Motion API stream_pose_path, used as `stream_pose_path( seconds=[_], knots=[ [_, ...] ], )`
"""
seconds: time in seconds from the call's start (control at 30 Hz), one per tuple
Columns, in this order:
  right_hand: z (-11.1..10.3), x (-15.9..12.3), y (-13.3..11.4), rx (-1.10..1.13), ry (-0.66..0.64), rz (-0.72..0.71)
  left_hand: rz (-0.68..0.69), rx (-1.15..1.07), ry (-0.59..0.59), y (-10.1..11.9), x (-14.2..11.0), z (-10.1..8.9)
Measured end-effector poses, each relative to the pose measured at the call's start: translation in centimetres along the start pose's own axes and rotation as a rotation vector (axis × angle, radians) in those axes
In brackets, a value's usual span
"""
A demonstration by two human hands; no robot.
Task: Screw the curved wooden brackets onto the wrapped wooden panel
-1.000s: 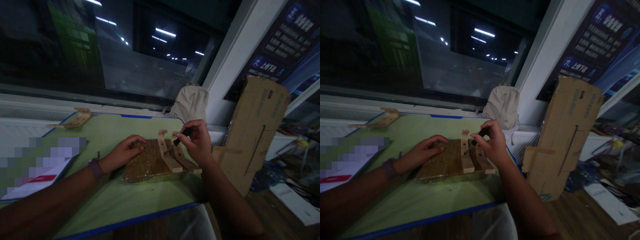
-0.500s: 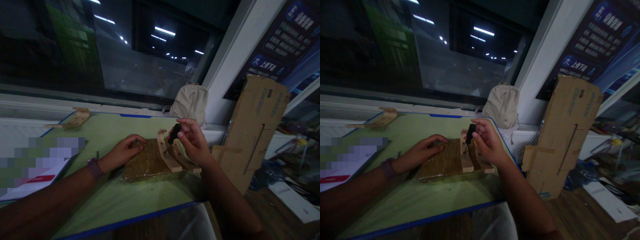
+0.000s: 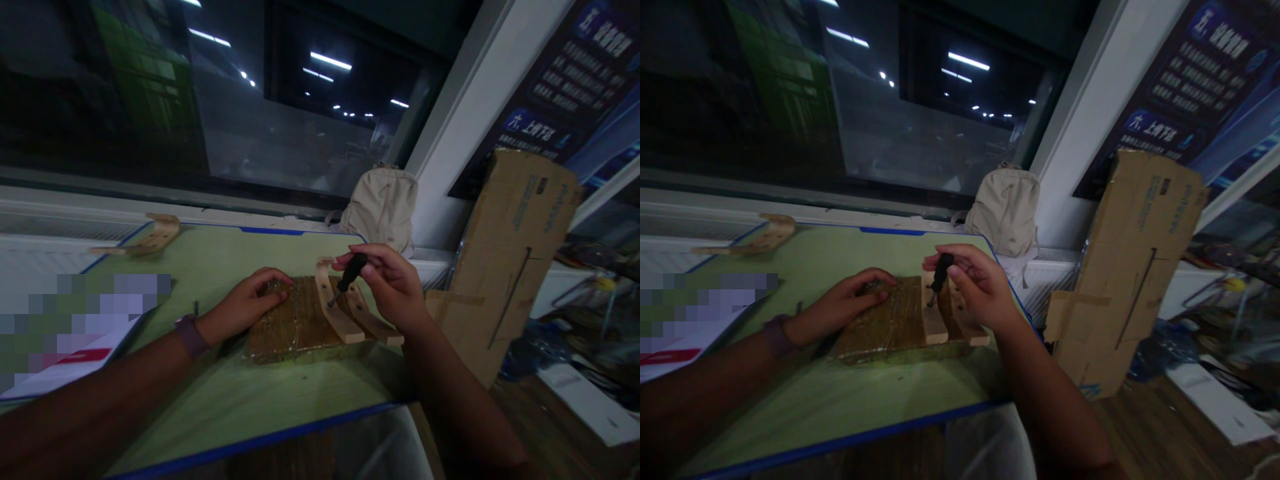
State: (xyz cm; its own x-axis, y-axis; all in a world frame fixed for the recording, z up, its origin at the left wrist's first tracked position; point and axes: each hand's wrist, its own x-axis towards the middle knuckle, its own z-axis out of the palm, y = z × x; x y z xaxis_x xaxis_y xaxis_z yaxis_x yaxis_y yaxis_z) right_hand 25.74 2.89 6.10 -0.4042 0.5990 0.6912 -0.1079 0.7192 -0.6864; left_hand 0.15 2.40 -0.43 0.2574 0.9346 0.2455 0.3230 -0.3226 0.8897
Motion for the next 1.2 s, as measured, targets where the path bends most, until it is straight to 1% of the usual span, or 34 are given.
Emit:
stream_pose_path(
  seconds=[0.07, 0.13, 0.17, 0.2, 0.27, 0.33, 0.37, 0.4, 0.43, 0.5, 0.57, 0.6, 0.63, 0.7, 0.8, 0.83, 0.87, 0.9, 0.97, 1.03, 1.1, 1.13, 1.17, 1.2],
  knots=[
    [-0.1, 0.0, 0.3, -0.051, 0.109, -0.042, 0.001, 0.001, -0.004, 0.0, 0.0, 0.0],
    [-0.4, 0.0, 0.6, -0.189, 0.247, -0.089, -0.003, -0.002, -0.015, 0.1, -0.1, -0.1],
    [-0.6, 0.0, 0.7, -0.259, 0.288, -0.112, -0.006, -0.003, -0.018, 0.2, -0.1, -0.1],
    [-0.8, -0.1, 0.6, -0.307, 0.291, -0.13, -0.008, -0.004, -0.018, 0.2, -0.2, -0.1],
    [-0.9, -0.1, 0.3, -0.299, 0.206, -0.145, -0.002, -0.003, -0.009, 0.3, -0.2, -0.1],
    [-0.6, 0.0, -0.2, -0.202, 0.102, -0.117, 0.002, -0.002, 0.002, 0.3, -0.2, -0.1],
    [-0.5, 0.0, -0.3, -0.15, 0.072, -0.089, 0.003, -0.004, 0.004, 0.3, -0.1, -0.1],
    [-0.3, 0.0, -0.4, -0.111, 0.068, -0.06, 0.003, -0.006, 0.004, 0.3, -0.1, -0.1],
    [-0.2, 0.0, -0.3, -0.097, 0.097, -0.04, 0.002, -0.005, 0.002, 0.3, -0.1, 0.0],
    [-0.2, 0.0, 0.2, -0.16, 0.228, -0.041, 0.002, -0.002, 0.0, 0.3, -0.2, -0.1],
    [-0.5, -0.2, 0.8, -0.32, 0.347, -0.073, 0.0, -0.001, -0.005, 0.3, -0.2, -0.1],
    [-0.8, -0.3, 1.0, -0.399, 0.362, -0.085, -0.002, -0.001, -0.006, 0.4, -0.2, -0.1],
    [-1.0, -0.3, 1.1, -0.451, 0.337, -0.09, -0.001, -0.001, -0.005, 0.4, -0.2, -0.1],
    [-1.3, -0.5, 1.0, -0.451, 0.186, -0.081, 0.006, 0.005, -0.004, 0.4, -0.1, -0.1],
    [-1.3, -0.6, 0.3, -0.295, -0.078, -0.055, 0.015, 0.003, -0.001, 0.2, -0.1, -0.1],
    [-1.2, -0.5, 0.0, -0.257, -0.133, -0.044, 0.017, 0.003, -0.002, 0.2, 0.0, 0.0],
    [-1.0, -0.5, -0.2, -0.227, -0.158, -0.036, 0.019, 0.005, 0.0, 0.1, 0.0, 0.0],
    [-0.9, -0.5, -0.2, -0.202, -0.156, -0.026, 0.02, 0.01, 0.003, 0.1, 0.0, 0.0],
    [-0.7, -0.4, -0.1, -0.159, -0.097, -0.006, 0.016, 0.016, 0.004, 0.0, -0.1, -0.1],
    [-0.6, -0.4, 0.3, -0.152, 0.027, -0.003, 0.011, 0.011, 0.004, 0.0, -0.1, -0.1],
    [-0.6, -0.4, 0.8, -0.228, 0.16, -0.039, 0.006, -0.002, -0.002, 0.1, -0.1, -0.1],
    [-0.6, -0.4, 0.8, -0.28, 0.193, -0.07, 0.002, -0.009, -0.005, 0.1, -0.2, -0.1],
    [-0.7, -0.4, 0.8, -0.319, 0.188, -0.099, -0.003, -0.014, -0.005, 0.2, -0.2, -0.1],
    [-0.7, -0.4, 0.7, -0.332, 0.145, -0.118, -0.009, -0.016, -0.006, 0.3, -0.2, -0.1]
  ],
)
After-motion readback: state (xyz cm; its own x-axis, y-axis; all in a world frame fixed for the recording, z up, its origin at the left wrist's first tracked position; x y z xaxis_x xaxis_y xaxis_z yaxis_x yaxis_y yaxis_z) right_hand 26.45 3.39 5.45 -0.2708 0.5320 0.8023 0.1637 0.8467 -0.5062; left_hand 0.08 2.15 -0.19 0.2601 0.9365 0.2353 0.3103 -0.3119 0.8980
